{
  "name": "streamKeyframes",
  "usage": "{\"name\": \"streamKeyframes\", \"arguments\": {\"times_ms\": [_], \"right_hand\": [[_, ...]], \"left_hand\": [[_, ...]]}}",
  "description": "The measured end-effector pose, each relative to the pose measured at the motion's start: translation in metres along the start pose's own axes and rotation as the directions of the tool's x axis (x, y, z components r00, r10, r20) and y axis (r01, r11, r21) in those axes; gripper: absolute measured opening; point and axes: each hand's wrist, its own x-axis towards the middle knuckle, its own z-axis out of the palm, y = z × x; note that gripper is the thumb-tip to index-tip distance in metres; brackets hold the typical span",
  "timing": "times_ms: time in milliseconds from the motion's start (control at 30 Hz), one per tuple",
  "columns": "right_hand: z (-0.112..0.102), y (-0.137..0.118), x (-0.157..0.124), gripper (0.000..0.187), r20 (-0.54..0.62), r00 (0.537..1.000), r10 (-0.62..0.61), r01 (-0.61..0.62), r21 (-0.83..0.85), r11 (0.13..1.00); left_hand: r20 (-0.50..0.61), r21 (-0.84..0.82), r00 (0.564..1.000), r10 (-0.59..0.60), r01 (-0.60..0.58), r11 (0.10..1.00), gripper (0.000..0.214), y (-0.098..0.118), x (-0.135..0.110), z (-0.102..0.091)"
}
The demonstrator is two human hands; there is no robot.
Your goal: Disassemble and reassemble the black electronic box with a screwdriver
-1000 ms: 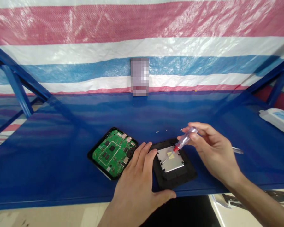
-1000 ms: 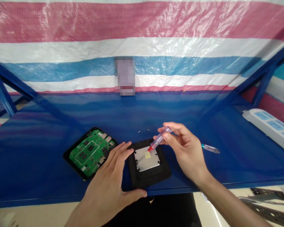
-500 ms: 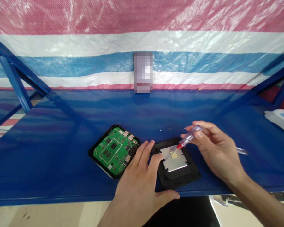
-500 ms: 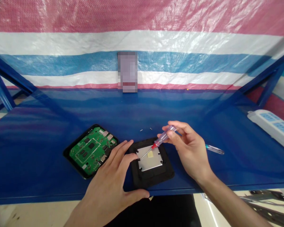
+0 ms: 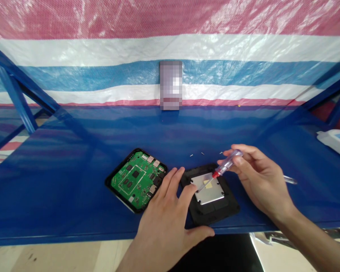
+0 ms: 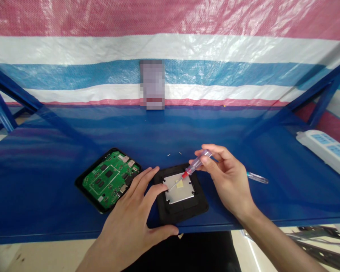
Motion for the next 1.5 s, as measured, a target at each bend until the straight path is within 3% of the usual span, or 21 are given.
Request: {"name": "streamKeyframes", "arguments": {"times_ms": [433, 967, 1500], "right_hand": [[0.0011, -0.0001, 0.0000, 0.025, -0.014, 1.000, 0.003, -0.003, -0.007, 1.000], [-0.0010, 0.0002, -0.0011, 0.024, -0.012, 1.000, -0.015, 0.015, -0.005, 1.000], [-0.0013, -0.0010, -0.0037, 0.022, -0.005, 0.998, -0.055, 0.055, 0.010, 0.998]], "left_hand": [[-0.001, 0.004, 1.000, 0.001, 0.000, 1.000, 0.073, -0.0002, -0.0002, 0.0007], [-0.010, 0.076, 0.999, 0.039, -0.038, 0.996, 0.053, 0.0008, -0.0003, 0.0015], [-0.016, 0.143, 0.997, 0.077, -0.074, 0.987, 0.055, 0.0026, 0.0003, -0.0003]]}}
